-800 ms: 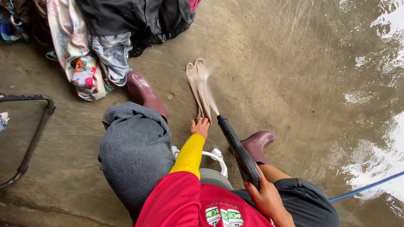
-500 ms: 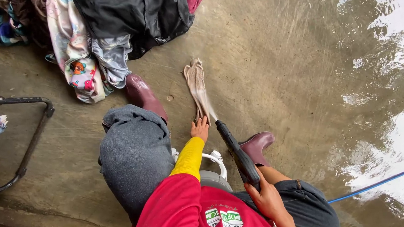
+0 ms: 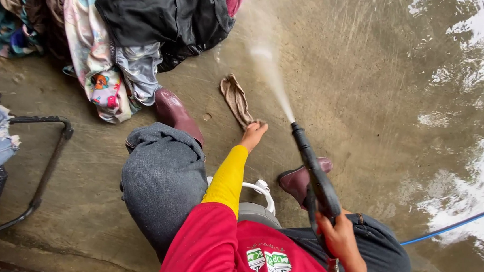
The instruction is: The person uses a high-pressure water spray gun to clean a black garment on a wet concrete floor. They repeatedly spray the fabric, unfold it, and flip it over to ensure both sides are thoroughly rinsed.
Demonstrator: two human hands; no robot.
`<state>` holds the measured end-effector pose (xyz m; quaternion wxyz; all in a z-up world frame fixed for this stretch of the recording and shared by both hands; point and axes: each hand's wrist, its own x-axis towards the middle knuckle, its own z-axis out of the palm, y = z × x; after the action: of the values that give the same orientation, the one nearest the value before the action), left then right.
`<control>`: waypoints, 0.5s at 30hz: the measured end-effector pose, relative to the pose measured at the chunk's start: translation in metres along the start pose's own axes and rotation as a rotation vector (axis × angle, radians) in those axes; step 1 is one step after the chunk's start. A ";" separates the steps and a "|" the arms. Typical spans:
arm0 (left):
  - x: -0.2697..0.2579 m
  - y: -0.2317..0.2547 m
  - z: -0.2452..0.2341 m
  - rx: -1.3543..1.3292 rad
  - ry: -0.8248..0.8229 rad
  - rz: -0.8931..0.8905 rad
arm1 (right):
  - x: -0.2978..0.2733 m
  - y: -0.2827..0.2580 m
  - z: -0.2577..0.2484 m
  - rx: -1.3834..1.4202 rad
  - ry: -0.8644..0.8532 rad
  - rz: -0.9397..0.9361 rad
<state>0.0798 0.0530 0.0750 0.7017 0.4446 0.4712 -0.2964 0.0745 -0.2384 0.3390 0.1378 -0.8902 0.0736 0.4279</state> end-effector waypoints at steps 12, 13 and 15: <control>-0.002 -0.080 -0.010 0.174 0.078 -0.157 | -0.027 -0.013 -0.007 -0.007 -0.196 0.061; 0.002 -0.084 -0.010 0.176 0.071 -0.160 | -0.030 -0.008 -0.004 -0.008 -0.195 0.069; 0.015 -0.088 -0.011 0.561 0.275 -0.185 | -0.033 0.000 0.001 0.004 -0.165 0.054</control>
<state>0.0074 0.0250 0.0295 0.4519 0.6117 0.4999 -0.4144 0.0535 -0.2374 0.3646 0.1334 -0.8494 0.0869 0.5032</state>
